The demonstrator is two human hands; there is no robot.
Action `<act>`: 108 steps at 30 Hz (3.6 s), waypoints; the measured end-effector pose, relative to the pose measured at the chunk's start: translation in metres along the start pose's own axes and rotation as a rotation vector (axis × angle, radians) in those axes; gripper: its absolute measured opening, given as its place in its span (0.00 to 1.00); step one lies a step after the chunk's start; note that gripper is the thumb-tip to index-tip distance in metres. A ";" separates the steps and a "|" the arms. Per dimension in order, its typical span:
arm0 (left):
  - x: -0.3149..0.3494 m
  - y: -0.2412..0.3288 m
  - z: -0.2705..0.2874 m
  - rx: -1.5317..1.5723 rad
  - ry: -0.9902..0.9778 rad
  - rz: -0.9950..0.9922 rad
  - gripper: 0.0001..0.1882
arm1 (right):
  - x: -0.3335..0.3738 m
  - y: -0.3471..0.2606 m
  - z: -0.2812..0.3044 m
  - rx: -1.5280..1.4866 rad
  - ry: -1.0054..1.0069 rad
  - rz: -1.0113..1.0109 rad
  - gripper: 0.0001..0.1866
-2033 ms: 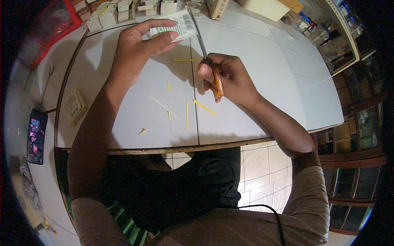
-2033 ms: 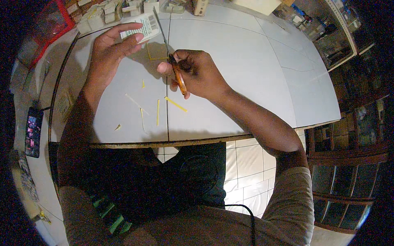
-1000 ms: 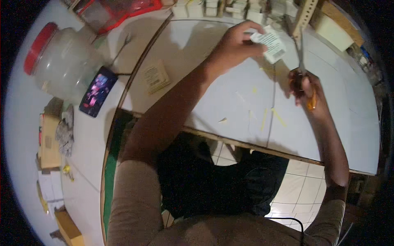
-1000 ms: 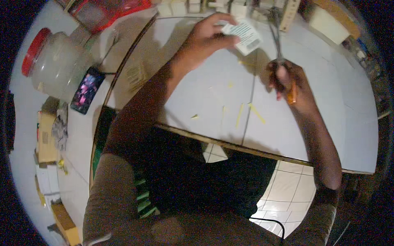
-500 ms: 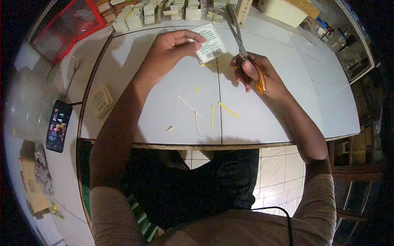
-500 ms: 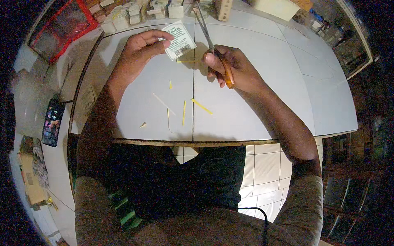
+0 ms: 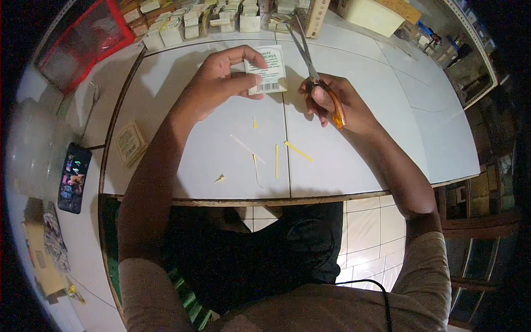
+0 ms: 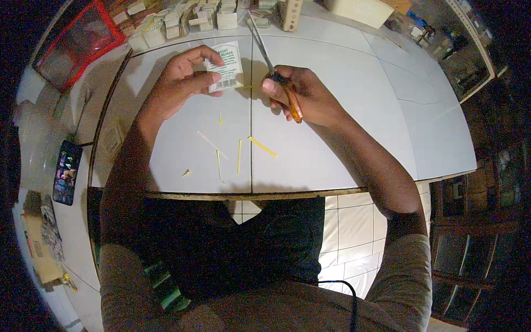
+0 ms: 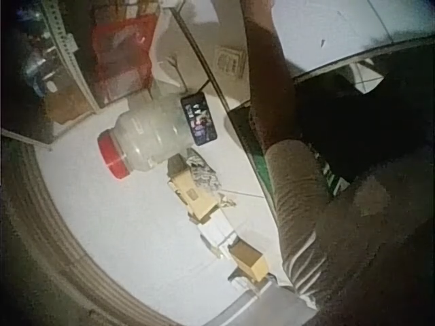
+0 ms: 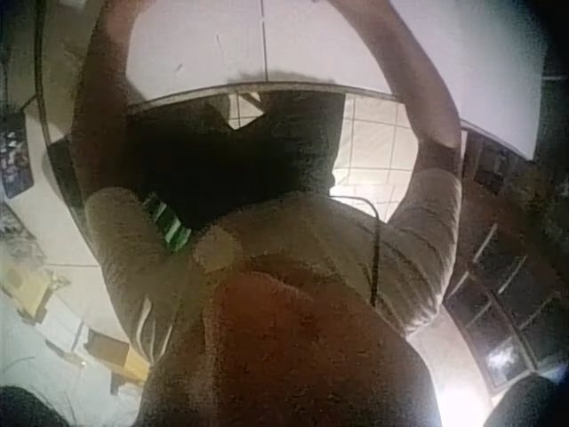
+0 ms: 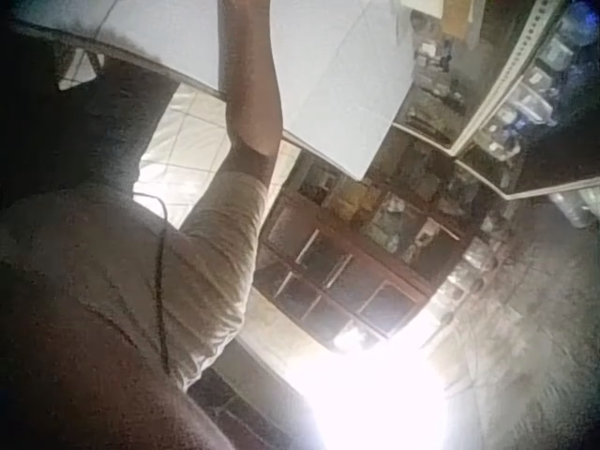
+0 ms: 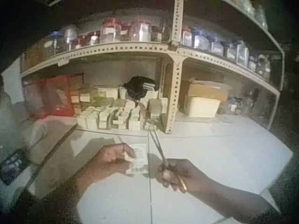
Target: Cutting individual rectangular labels from a sheet using scissors.
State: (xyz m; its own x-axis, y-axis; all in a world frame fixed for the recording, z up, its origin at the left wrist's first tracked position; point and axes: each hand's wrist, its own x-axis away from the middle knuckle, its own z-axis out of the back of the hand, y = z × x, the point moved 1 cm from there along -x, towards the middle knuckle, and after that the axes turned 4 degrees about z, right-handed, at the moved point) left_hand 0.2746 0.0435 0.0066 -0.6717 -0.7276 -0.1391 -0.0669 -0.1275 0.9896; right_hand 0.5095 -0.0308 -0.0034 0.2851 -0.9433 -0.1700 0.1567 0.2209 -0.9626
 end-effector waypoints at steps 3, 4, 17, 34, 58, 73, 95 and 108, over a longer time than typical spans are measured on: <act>-0.001 -0.001 0.009 -0.182 -0.023 -0.067 0.07 | 0.000 0.001 -0.001 -0.008 -0.009 0.001 0.26; -0.002 -0.001 0.010 -0.181 -0.027 -0.069 0.07 | 0.000 0.002 0.000 -0.016 -0.007 -0.014 0.26; -0.005 -0.002 0.010 -0.066 0.178 -0.113 0.12 | 0.001 0.005 0.002 -0.007 -0.113 0.051 0.26; 0.002 0.013 0.002 -0.231 0.129 -0.126 0.13 | 0.003 -0.002 -0.002 0.015 -0.111 0.118 0.31; 0.000 0.007 -0.001 -0.198 0.082 -0.195 0.12 | 0.003 0.000 0.000 0.025 -0.142 0.096 0.34; -0.003 0.007 -0.011 -0.061 0.233 -0.242 0.13 | 0.007 -0.009 -0.011 0.036 -0.101 0.074 0.31; -0.003 0.008 -0.021 -0.207 0.246 -0.279 0.12 | 0.006 -0.003 -0.012 0.107 -0.072 0.182 0.36; -0.005 0.006 -0.018 -0.224 0.223 -0.283 0.12 | 0.006 -0.006 -0.011 0.145 -0.071 0.108 0.33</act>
State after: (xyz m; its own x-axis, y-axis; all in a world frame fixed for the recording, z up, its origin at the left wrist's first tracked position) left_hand 0.2909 0.0342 0.0130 -0.4724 -0.7678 -0.4329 -0.0474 -0.4683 0.8823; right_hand 0.5001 -0.0403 -0.0009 0.3728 -0.8935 -0.2505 0.2551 0.3583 -0.8981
